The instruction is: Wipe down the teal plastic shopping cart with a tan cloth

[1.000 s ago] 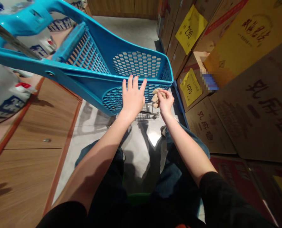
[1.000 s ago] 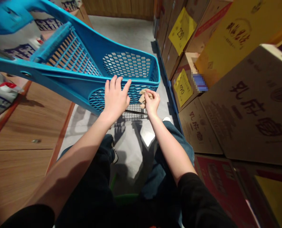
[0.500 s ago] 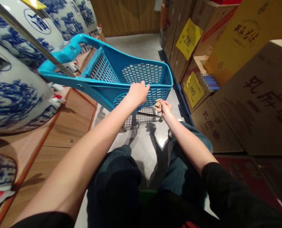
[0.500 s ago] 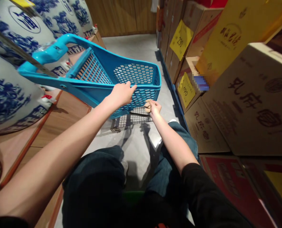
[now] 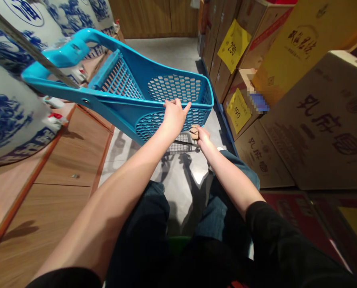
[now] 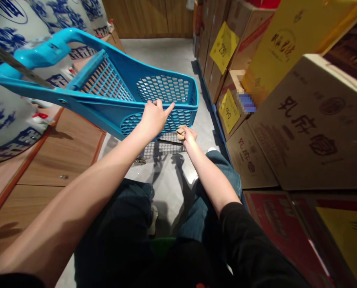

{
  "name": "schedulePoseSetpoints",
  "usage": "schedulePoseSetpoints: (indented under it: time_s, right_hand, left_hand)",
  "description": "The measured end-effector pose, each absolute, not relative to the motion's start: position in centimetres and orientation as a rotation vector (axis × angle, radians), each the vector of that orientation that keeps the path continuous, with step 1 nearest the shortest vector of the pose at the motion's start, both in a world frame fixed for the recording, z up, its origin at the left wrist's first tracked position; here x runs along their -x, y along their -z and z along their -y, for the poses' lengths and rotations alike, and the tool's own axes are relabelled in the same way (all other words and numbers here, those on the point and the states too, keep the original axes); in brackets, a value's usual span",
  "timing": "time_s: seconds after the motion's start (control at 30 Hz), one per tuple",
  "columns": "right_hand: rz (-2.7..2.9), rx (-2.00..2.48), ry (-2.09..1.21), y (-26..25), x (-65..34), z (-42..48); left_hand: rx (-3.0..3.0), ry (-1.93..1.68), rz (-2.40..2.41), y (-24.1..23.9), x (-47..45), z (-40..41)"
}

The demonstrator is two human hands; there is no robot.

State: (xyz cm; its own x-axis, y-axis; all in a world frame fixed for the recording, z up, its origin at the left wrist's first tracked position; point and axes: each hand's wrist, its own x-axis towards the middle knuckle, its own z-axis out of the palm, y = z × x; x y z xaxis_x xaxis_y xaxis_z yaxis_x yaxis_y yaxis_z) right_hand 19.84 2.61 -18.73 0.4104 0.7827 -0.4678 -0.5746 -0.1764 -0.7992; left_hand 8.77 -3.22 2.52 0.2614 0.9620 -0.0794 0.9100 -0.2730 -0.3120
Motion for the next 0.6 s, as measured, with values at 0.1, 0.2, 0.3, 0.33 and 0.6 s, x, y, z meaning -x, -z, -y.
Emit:
schedulePoseSetpoints:
  time_s: [0.1, 0.2, 0.3, 0.33, 0.6]
  right_hand:
    - [0.188, 1.26, -1.232, 18.5, -19.1, -2.2]
    - [0.22, 1.199, -1.21, 17.4, -20.2, -1.9]
    - [0.346, 1.133, -1.131, 16.7, -22.1, -1.3]
    - [0.385, 1.125, -1.111, 16.9, -22.5, -1.0]
    - [0.286, 1.336, -1.21, 19.3, -22.4, 0.4]
  left_hand:
    - [2.4, -0.311, 1.733, -2.1, -8.5, 3.4]
    - [2.455, -0.165, 1.744, -1.2, -7.8, 3.4]
    - [2.489, -0.018, 1.811, -0.4, -7.4, 3.4]
    - [2.503, 0.024, 1.835, -0.3, -7.3, 3.4]
    - [2.497, 0.1, 1.913, -0.2, -7.5, 3.8]
